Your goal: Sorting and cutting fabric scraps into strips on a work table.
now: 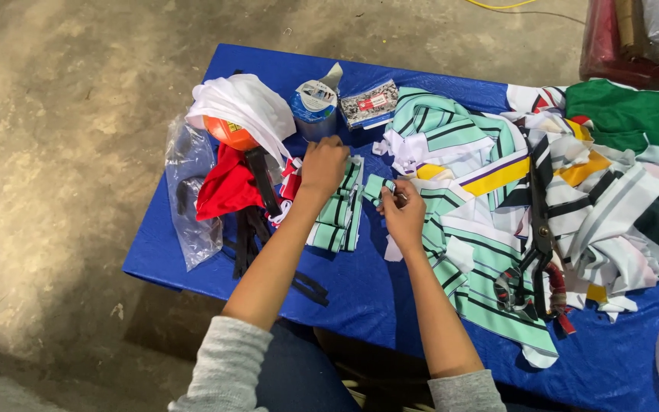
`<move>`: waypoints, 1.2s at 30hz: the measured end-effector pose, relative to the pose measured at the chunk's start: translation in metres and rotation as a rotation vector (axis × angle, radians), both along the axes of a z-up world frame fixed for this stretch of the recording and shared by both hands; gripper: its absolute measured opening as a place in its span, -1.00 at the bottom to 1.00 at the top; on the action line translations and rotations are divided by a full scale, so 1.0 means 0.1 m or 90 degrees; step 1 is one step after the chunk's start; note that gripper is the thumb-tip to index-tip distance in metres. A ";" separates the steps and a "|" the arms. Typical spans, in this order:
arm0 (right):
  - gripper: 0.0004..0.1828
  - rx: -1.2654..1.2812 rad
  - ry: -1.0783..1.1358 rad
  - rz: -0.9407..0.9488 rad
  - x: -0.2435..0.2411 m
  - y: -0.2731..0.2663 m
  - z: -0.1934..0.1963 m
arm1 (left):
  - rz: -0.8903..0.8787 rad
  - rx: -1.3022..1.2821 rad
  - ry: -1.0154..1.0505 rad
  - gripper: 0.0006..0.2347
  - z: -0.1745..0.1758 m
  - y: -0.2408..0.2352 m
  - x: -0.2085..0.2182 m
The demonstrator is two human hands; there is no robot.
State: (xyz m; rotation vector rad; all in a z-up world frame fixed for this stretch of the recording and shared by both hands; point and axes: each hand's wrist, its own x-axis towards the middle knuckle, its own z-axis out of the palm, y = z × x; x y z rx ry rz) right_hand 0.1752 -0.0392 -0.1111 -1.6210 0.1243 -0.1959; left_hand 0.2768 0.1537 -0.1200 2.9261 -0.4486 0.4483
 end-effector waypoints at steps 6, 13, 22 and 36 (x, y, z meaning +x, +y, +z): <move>-0.86 0.008 0.005 -0.005 -0.02 0.00 0.01 | -0.029 0.071 0.101 -0.87 -0.10 0.14 -0.50; -0.84 -0.030 0.025 -0.001 0.05 0.03 -0.08 | -0.027 0.040 0.124 -0.75 0.29 0.13 -0.96; -0.66 0.165 0.191 -0.035 0.14 0.13 0.31 | -0.004 -0.013 0.116 -0.69 0.56 0.04 -1.35; -0.70 -0.116 0.090 0.104 0.37 0.45 -0.15 | 0.018 -0.051 0.070 -0.69 0.38 0.07 -1.57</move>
